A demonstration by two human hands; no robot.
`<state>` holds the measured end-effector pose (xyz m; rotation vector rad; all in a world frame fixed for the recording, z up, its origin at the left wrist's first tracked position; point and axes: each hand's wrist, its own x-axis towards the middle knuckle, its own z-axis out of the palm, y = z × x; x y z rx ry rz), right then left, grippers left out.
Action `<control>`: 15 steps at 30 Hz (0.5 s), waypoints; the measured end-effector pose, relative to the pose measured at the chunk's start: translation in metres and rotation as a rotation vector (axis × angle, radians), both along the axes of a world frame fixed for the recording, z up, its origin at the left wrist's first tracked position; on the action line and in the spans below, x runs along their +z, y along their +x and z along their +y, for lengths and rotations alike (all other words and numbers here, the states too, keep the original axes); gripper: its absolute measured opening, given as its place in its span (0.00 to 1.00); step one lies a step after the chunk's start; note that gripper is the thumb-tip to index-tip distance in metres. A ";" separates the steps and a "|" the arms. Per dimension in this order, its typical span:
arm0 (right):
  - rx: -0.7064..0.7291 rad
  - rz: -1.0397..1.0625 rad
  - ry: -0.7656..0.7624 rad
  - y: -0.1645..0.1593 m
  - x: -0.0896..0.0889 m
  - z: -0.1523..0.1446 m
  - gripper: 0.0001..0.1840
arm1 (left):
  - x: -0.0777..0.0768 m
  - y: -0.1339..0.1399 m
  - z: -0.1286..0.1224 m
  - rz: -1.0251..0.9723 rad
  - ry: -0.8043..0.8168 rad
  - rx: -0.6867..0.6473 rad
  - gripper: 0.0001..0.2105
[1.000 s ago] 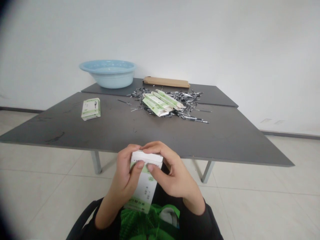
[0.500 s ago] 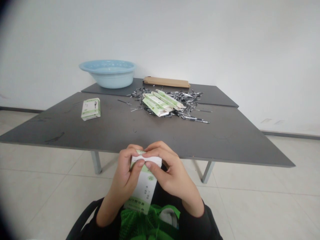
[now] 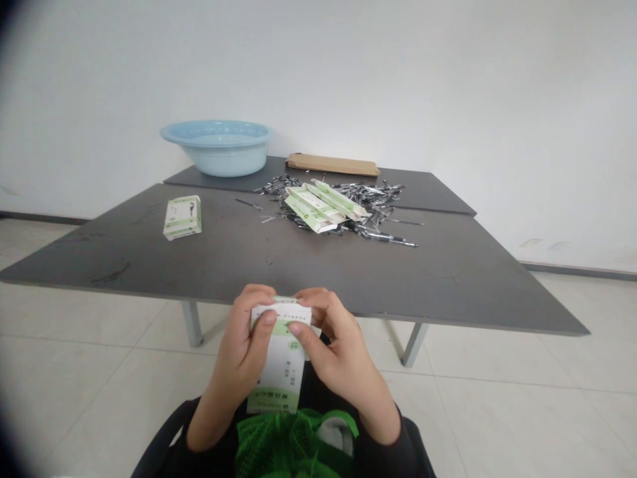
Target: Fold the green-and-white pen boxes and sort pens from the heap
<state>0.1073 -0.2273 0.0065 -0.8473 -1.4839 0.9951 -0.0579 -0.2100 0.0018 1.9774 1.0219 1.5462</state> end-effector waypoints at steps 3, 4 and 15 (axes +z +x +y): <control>0.001 -0.010 -0.012 0.000 0.000 0.001 0.05 | 0.003 0.001 -0.001 -0.011 -0.037 -0.016 0.06; 0.005 -0.012 -0.016 0.000 0.001 0.002 0.04 | 0.004 0.001 -0.002 -0.014 -0.061 -0.024 0.06; -0.205 -0.084 -0.091 0.011 0.010 0.010 0.10 | -0.001 0.002 0.000 -0.038 -0.249 -0.074 0.10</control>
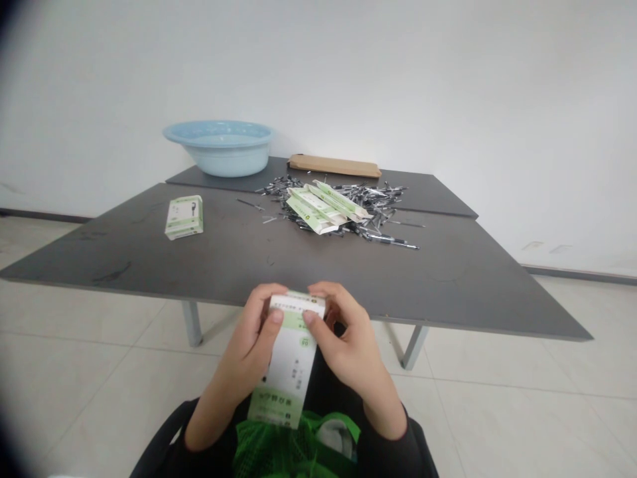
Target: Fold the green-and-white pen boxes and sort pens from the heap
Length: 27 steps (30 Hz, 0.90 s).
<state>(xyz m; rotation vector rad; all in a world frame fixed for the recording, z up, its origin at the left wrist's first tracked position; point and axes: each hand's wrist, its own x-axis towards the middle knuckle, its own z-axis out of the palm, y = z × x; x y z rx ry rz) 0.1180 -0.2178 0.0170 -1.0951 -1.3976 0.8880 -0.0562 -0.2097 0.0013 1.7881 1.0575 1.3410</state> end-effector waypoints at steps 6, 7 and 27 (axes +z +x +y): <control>-0.226 0.548 -0.148 0.008 -0.014 0.018 0.32 | -0.001 -0.032 0.012 -0.250 0.056 0.416 0.13; -0.225 0.610 -0.163 0.008 -0.014 0.020 0.34 | 0.000 -0.037 0.013 -0.322 0.067 0.475 0.13; 0.200 0.079 -0.075 -0.060 -0.028 0.022 0.17 | -0.008 -0.032 0.027 -0.368 -0.402 0.212 0.26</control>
